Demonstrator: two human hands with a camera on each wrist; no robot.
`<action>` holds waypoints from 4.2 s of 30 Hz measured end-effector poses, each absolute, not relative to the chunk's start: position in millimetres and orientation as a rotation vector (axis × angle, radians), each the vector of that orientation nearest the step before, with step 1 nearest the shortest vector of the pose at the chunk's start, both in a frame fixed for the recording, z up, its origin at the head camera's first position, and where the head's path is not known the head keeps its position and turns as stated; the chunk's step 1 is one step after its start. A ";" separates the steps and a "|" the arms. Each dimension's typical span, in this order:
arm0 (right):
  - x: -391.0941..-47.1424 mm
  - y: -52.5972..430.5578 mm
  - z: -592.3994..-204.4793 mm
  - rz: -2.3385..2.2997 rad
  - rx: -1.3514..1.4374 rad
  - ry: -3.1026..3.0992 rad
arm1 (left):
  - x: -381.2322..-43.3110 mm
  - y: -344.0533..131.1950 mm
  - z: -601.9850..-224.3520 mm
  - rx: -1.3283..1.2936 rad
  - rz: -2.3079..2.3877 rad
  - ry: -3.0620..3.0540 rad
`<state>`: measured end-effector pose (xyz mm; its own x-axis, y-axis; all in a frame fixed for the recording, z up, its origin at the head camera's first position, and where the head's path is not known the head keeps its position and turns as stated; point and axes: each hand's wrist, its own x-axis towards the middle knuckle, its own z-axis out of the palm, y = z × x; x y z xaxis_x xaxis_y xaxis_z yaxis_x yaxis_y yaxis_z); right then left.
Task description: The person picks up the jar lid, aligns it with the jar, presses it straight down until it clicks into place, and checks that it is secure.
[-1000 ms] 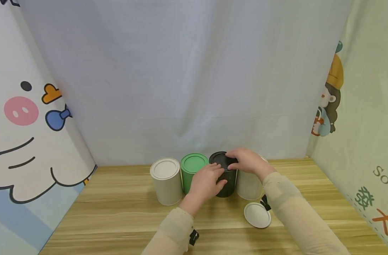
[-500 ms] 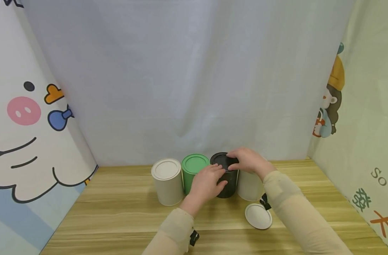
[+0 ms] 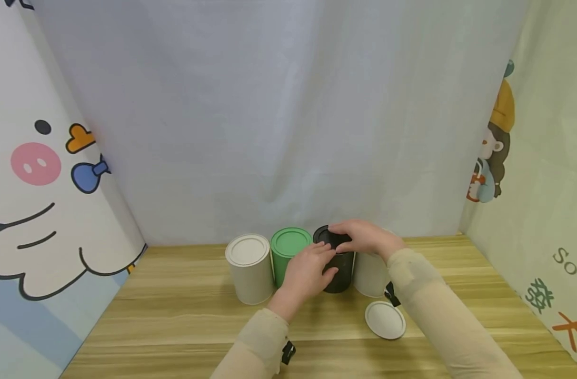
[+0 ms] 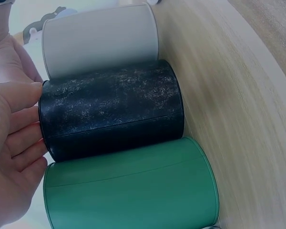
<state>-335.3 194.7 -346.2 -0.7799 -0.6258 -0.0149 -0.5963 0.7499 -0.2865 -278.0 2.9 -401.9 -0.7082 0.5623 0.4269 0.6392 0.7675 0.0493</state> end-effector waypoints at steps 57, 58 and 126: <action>-338.9 202.5 -357.7 -0.482 -1.108 2.826 | -280.1 3.3 -408.2 -0.932 -0.282 -2.464; -339.1 203.0 -358.4 -0.491 -1.109 2.828 | -280.3 3.4 -408.5 -0.931 -0.280 -2.466; -211.5 297.1 -465.5 -0.641 -1.371 3.252 | -228.8 57.9 -468.3 -1.092 -0.484 -2.613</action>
<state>-211.5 297.1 -465.5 -0.6242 -0.5822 0.5209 -0.7364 0.6612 -0.1434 -228.8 57.9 -468.3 -0.6803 0.6341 0.3674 0.7237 0.6604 0.2002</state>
